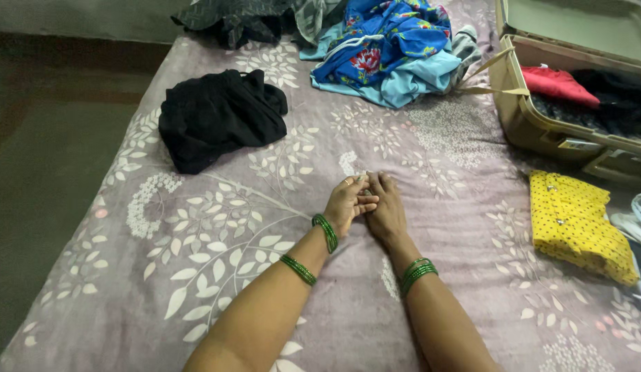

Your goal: The person folds a pair of jeans, a yellow polka-dotted shirt, and a blue patterned garment by hand on a bed.

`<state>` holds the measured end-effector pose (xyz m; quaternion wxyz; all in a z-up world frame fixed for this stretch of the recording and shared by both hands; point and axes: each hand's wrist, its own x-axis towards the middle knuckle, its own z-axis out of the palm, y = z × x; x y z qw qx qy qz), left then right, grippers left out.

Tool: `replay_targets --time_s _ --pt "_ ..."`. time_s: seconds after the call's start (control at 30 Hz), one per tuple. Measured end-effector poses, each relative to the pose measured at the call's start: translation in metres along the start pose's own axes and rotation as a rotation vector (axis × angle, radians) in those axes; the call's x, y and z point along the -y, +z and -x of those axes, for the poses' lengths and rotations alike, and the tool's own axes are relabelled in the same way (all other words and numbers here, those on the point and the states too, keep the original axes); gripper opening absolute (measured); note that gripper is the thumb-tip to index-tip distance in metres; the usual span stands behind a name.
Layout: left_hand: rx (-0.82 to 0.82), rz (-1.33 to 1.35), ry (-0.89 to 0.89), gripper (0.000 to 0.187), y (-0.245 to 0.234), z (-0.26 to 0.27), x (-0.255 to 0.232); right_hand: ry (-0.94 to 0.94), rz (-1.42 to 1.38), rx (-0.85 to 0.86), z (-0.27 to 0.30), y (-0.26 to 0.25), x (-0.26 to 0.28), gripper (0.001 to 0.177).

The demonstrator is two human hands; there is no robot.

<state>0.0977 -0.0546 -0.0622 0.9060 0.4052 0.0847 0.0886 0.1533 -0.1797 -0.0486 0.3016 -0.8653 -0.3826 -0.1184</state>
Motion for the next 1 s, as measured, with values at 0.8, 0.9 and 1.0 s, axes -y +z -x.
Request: replay_targets --time_s 0.8,0.9,1.0 --pt "-0.232 0.389 0.153 0.052 -0.010 0.002 -0.062 0.011 -0.144 -0.159 -0.203 0.095 0.007 0.029" --pt "-0.242 0.401 0.168 0.051 -0.013 0.002 -0.062 -0.045 -0.164 -0.197 -0.221 0.104 0.001 0.037" --pt "-0.253 0.440 0.157 0.052 -0.014 0.000 -0.060 -0.128 -0.121 -0.253 -0.239 0.113 -0.009 0.043"
